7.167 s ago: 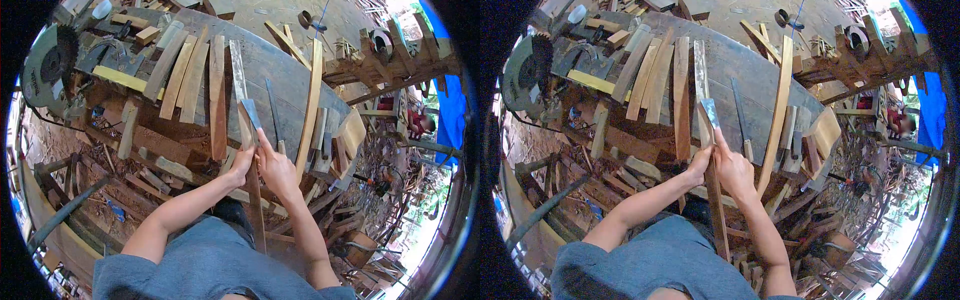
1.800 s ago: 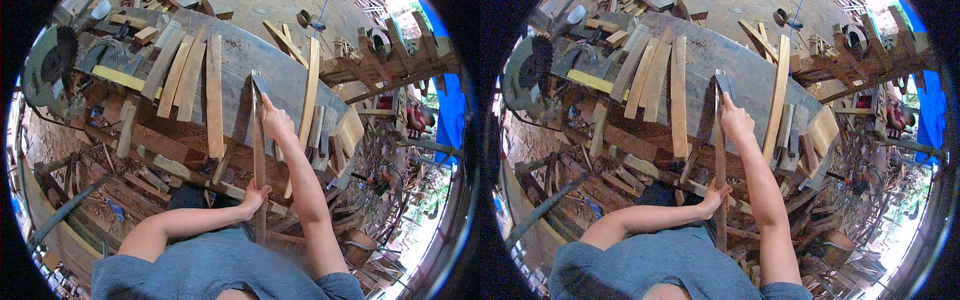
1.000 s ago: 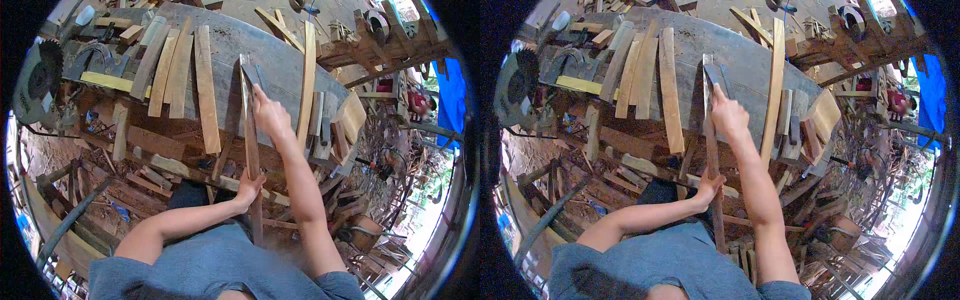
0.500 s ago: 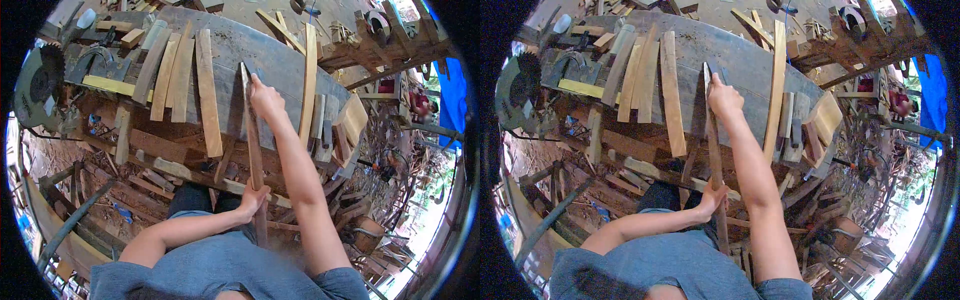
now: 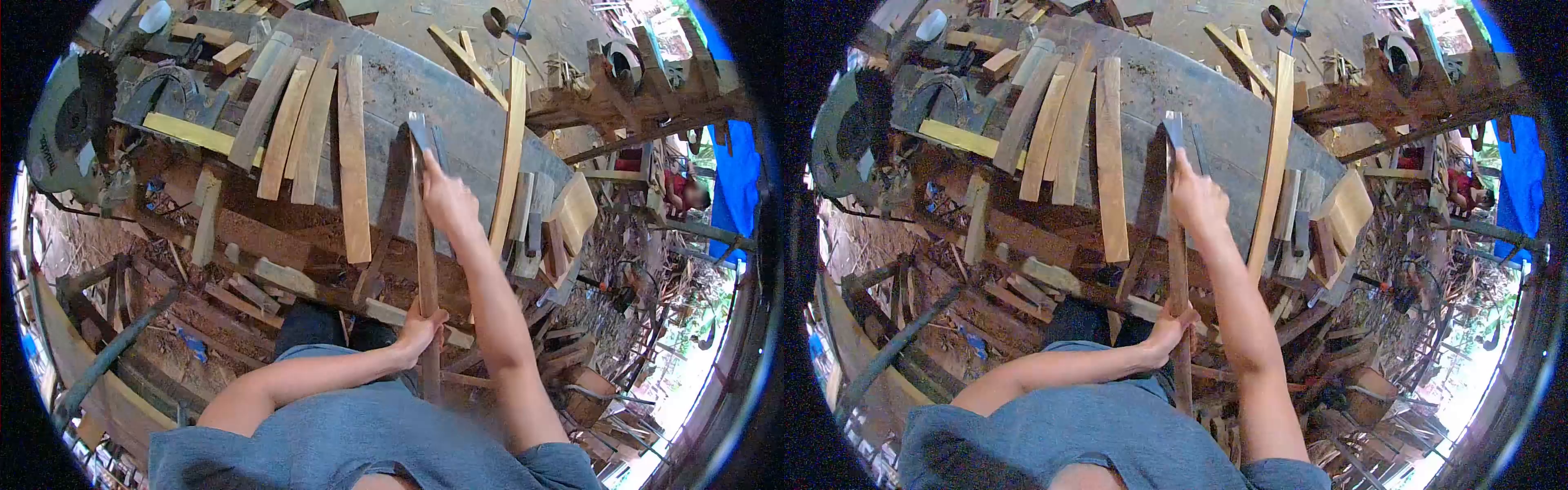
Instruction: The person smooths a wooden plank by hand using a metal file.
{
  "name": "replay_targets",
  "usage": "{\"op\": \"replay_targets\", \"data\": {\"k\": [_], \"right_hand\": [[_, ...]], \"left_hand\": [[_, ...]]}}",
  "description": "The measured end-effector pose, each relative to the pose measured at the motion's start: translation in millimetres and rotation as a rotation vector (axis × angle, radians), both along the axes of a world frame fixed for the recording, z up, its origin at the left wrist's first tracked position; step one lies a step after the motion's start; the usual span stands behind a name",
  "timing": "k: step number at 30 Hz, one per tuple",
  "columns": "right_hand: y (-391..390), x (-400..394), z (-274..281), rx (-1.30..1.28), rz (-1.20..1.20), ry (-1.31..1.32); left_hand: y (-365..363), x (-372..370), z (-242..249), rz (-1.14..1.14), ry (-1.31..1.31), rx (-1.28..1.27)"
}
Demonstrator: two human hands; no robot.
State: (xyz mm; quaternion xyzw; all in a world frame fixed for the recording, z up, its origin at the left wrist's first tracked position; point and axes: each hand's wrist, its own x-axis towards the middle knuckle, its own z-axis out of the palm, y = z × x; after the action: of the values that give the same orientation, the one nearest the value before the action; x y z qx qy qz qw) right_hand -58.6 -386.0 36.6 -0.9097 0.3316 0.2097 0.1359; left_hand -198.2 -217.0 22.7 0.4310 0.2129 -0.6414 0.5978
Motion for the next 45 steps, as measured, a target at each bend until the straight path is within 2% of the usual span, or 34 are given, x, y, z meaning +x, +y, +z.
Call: {"op": "replay_targets", "data": {"k": [3,5,7,8,11,16,19,21,23,25,26,28,29,31,32,33,34,37,38,39,41,44,45], "right_hand": [[20,-24,28,0.024,0.0,0.117],[8,-18,10,0.023,-0.015,0.115],[-17,8,-22,-0.054,0.01,-0.03],[-25,22,-26,0.058,-0.079,-0.004],[-12,4,-14,-0.023,-0.036,-0.017],[14,-35,16,0.0,-0.018,0.052],[-22,8,-21,-0.008,-0.045,-0.007],[-37,25,-46,-0.009,-0.03,-0.056],[-41,12,-42,-0.019,-0.039,-0.079],[-48,-12,-15,0.512,-0.291,-0.13],[-68,-36,-42,0.65,-0.241,-0.252],[-70,-83,-12,0.844,-0.394,-0.171],[-78,-117,-38,0.777,-0.304,-0.309],[-63,-175,-6,0.871,-0.44,-0.24],[-52,-193,36,0.97,-0.518,-0.105],[-50,-228,24,1.066,-0.526,-0.255],[-46,-260,12,1.058,-0.486,-0.386],[-19,-326,33,1.235,-0.782,-0.407],[-14,-348,18,1.325,-0.756,-0.478],[-1,-359,28,1.384,-0.907,-0.497],[17,-374,25,1.451,-0.916,-0.524],[34,-382,-1,1.417,-0.885,-0.561],[41,-381,-4,1.435,-0.983,-0.588]], "left_hand": [[-1,-6,-1,-0.004,0.01,0.008],[2,-11,-1,-0.001,0.017,0.032],[4,-15,-2,0.011,0.033,0.036],[7,-21,-5,0.018,0.019,0.009],[7,-14,-2,-0.028,-0.017,0.028],[6,-20,-4,-0.035,-0.017,0.023],[7,-17,1,-0.031,-0.019,0.049],[9,-20,3,0.062,0.043,0.048],[8,-27,-6,-0.055,-0.07,0.026],[0,-24,-4,-0.042,-0.022,0.055],[-4,-20,-2,-0.012,0.023,0.042],[-17,-8,-6,0.011,0.035,0.031],[-25,-1,-10,0.037,0.064,0.029],[-38,19,-9,0.061,0.071,-0.025],[-44,28,-12,0.08,0.098,-0.035],[-50,33,-18,0.097,0.122,-0.045],[-55,37,-20,0.097,0.096,-0.05],[-67,38,-18,0.144,0.007,-0.062],[-71,34,-16,0.145,0.011,-0.037],[-74,27,-15,0.153,0.02,-0.009],[-75,10,-17,0.159,0.007,0.016],[-69,-19,-21,0.133,-0.058,0.094],[-65,-28,-29,0.125,-0.046,0.105]]}}
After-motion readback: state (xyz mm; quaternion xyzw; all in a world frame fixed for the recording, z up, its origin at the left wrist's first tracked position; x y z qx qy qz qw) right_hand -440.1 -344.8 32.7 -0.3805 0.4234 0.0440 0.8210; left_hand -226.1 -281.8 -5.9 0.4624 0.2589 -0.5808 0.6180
